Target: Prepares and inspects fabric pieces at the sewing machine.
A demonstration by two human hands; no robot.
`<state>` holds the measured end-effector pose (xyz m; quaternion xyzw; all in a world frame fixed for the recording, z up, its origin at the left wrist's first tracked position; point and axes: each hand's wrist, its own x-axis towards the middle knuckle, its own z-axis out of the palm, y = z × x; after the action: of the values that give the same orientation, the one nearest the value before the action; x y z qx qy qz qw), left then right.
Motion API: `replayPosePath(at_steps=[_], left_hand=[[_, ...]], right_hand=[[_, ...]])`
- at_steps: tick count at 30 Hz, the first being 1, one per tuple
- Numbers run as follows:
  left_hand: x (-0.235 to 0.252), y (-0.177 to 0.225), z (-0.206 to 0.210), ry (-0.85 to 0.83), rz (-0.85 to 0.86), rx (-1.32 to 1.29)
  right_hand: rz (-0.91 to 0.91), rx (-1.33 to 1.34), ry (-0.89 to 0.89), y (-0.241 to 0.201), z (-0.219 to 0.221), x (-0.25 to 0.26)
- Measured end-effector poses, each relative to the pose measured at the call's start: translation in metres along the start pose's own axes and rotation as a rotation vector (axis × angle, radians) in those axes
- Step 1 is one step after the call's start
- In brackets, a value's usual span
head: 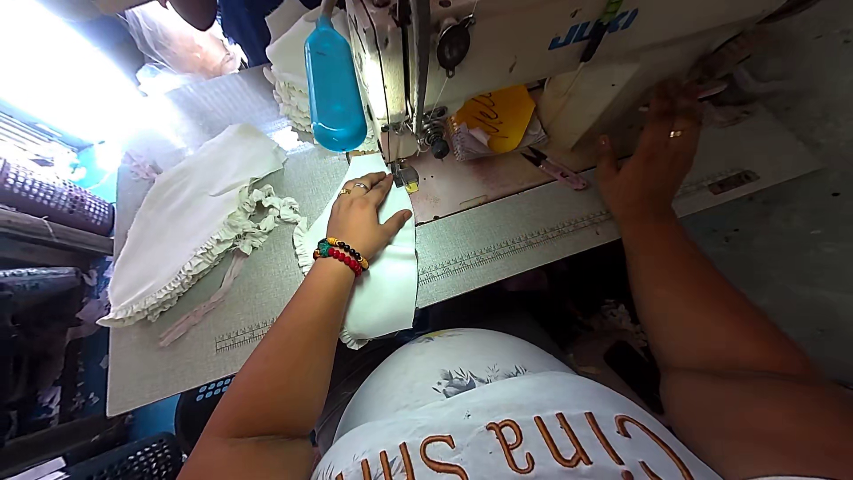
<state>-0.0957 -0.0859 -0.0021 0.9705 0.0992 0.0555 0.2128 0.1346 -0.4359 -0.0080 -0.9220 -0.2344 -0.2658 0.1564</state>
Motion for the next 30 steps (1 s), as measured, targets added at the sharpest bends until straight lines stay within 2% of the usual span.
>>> replayPosePath(at_steps=[6, 10, 12, 16, 23, 27, 30], left_hand=[[0.004, -0.003, 0.000, 0.004, -0.001, 0.007], [0.003, -0.003, 0.000, 0.004, 0.002, 0.015], [0.002, -0.003, 0.000, -0.003, -0.003, 0.016], [0.001, -0.001, -0.002, -0.015, -0.007, 0.009], [0.003, -0.001, -0.002, -0.012, 0.000, 0.006], [0.005, 0.000, -0.004, -0.015, -0.022, -0.002], [0.005, 0.000, -0.003, -0.005, -0.022, 0.007]], right_hand=[[0.006, -0.049, 0.006, 0.000, -0.002, -0.003], [0.041, -0.117, -0.192, -0.004, -0.008, -0.001], [0.035, -0.114, -0.216, -0.004, -0.008, -0.001], [0.021, -0.095, -0.195, -0.005, -0.008, -0.001], [0.043, 0.027, -0.003, -0.006, -0.011, -0.008], [-0.011, 0.267, -0.049, -0.062, -0.035, -0.036], [-0.307, 0.473, -0.144, -0.125, -0.039, -0.079]])
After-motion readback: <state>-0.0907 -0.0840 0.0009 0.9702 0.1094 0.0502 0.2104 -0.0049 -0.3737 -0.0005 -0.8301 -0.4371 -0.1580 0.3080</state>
